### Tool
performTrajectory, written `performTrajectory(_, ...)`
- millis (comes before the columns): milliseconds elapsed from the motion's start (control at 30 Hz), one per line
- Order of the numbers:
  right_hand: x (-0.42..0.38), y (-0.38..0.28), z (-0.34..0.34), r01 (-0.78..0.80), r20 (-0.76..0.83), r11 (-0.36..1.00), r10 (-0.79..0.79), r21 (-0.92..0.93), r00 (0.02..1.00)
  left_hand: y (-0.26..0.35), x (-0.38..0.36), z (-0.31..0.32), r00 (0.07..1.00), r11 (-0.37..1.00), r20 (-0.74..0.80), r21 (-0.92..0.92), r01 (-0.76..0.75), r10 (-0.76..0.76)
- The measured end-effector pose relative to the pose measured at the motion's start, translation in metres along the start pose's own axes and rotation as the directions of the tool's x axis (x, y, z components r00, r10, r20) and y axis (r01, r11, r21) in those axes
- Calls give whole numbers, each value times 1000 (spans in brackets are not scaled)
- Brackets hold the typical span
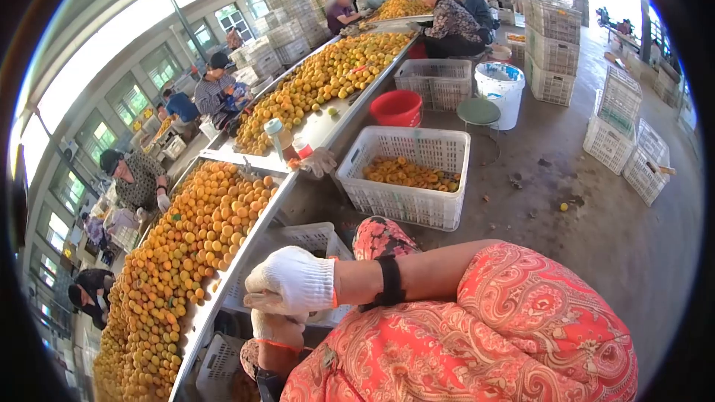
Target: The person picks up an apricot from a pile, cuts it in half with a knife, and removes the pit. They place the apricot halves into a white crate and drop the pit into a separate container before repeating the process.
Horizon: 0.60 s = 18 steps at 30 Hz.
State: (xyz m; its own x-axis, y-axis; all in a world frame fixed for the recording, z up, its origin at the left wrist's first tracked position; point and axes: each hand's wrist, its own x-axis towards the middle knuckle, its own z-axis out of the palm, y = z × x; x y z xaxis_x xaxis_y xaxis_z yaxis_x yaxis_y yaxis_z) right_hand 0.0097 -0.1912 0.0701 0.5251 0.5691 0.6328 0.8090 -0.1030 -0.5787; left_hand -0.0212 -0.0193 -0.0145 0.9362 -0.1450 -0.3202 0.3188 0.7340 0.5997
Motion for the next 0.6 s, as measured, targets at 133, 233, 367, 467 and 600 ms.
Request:
performTrajectory(133, 2, 3, 4, 58, 15, 998, -58, 17, 998, -8, 10, 1, 995, 994, -14, 52, -98, 99)
performTrajectory(233, 4, 11, 10, 122, 21, 992, -122, -7, 992, -10, 15, -9, 987, 985, -7, 52, -163, 163)
performTrajectory(367, 4, 18, 11, 11, 115, 1000, -8, -21, 993, -4, -4, 30, 979, 989, -161, 93, -111, 125)
performTrajectory(467, 4, 22, 13, 5, 106, 1000, -4, -7, 994, -2, 6, 21, 967, 989, -211, 74, -131, 144)
performTrajectory(600, 4, 18, 12, 95, 101, 995, -92, -29, 991, -4, 7, 13, 967, 966, 84, 77, -247, 241)
